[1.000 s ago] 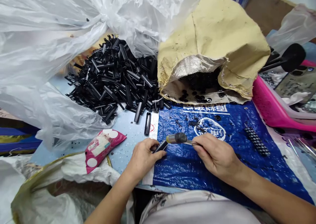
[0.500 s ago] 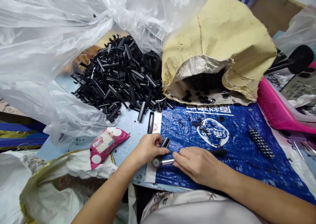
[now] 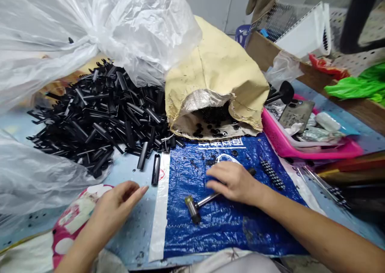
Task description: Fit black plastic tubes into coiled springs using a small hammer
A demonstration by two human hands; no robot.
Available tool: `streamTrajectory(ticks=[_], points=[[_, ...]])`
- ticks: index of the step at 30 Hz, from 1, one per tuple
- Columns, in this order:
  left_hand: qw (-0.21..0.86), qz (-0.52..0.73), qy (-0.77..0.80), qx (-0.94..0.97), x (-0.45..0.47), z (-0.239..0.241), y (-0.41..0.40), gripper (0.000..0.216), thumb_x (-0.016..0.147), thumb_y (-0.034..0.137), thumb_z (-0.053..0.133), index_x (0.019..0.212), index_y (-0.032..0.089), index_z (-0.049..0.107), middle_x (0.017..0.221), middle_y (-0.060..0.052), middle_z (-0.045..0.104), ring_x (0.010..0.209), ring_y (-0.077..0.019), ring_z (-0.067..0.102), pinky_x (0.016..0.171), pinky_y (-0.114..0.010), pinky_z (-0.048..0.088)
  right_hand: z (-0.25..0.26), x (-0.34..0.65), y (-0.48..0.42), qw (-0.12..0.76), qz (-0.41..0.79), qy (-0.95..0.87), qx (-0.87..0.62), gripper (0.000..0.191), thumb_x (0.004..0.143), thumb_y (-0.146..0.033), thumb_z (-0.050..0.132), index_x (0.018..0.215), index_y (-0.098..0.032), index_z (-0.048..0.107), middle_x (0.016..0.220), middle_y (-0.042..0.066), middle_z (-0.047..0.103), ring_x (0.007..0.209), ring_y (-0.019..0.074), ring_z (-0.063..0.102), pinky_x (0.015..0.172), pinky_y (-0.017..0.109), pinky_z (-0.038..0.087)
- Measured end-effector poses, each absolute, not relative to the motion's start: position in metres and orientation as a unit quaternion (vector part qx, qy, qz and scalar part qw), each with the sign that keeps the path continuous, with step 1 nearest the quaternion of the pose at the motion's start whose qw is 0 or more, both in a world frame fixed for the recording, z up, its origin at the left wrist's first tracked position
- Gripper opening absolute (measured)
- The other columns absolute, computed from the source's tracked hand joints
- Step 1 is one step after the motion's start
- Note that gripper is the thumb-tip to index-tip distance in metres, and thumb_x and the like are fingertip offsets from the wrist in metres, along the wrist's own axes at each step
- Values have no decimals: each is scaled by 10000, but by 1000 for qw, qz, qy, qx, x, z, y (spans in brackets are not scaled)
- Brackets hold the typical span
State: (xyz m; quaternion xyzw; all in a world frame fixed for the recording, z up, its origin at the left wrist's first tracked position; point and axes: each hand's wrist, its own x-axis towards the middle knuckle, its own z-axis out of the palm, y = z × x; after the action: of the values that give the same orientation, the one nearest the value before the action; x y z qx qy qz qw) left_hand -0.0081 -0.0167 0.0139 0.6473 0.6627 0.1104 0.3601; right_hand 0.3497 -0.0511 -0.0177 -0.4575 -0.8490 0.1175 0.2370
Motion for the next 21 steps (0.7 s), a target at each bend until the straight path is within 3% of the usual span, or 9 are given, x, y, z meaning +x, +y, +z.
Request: streamTrajectory(ticks=[3,7,12,16,19,21], points=[[247,39,684,686,34,0,2,430,808,628,513,759,219,635,737,-58,666,719,-253,595,628,-315,354,-13,366,3,302,78,-746,-589,320,1012,-342,404,1146,-200,658,1107,97,725,994,211,674,902,329,510],[258,50,690,675,48,-14,11,343,800,562,480,726,234,550,636,-27,613,646,-234,575,591,-314,350,-8,409,68,288,31,-670,-683,366,946,-268,382,1177,-138,634,1092,175,709,989,295,653,909,421,502],[339,203,717,574,29,-27,2,277,685,490,539,790,235,560,615,19,591,562,-185,549,579,-298,403,-10,440,98,264,1,-599,-756,370,926,-267,359,1139,-119,622,1109,208,677,1034,313,615,935,434,476],[414,378,709,428,34,-28,1,376,602,467,660,867,227,544,612,29,617,570,-178,585,575,-279,462,-15,425,110,243,11,-568,-786,365,962,-377,398,1147,-158,623,981,150,722,914,290,660,826,375,505],[427,463,678,378,42,-24,0,366,579,376,742,868,206,594,561,53,575,530,-127,521,522,-219,417,-13,414,118,223,-8,-547,-807,482,941,-510,473,1206,-123,582,979,181,715,872,323,661,775,396,500],[453,496,661,335,43,-19,-3,330,558,303,779,837,189,646,581,56,570,523,-95,485,497,-191,397,-8,417,120,206,-34,-543,-813,494,970,-475,424,1259,-93,543,1055,218,692,925,339,651,801,411,488]])
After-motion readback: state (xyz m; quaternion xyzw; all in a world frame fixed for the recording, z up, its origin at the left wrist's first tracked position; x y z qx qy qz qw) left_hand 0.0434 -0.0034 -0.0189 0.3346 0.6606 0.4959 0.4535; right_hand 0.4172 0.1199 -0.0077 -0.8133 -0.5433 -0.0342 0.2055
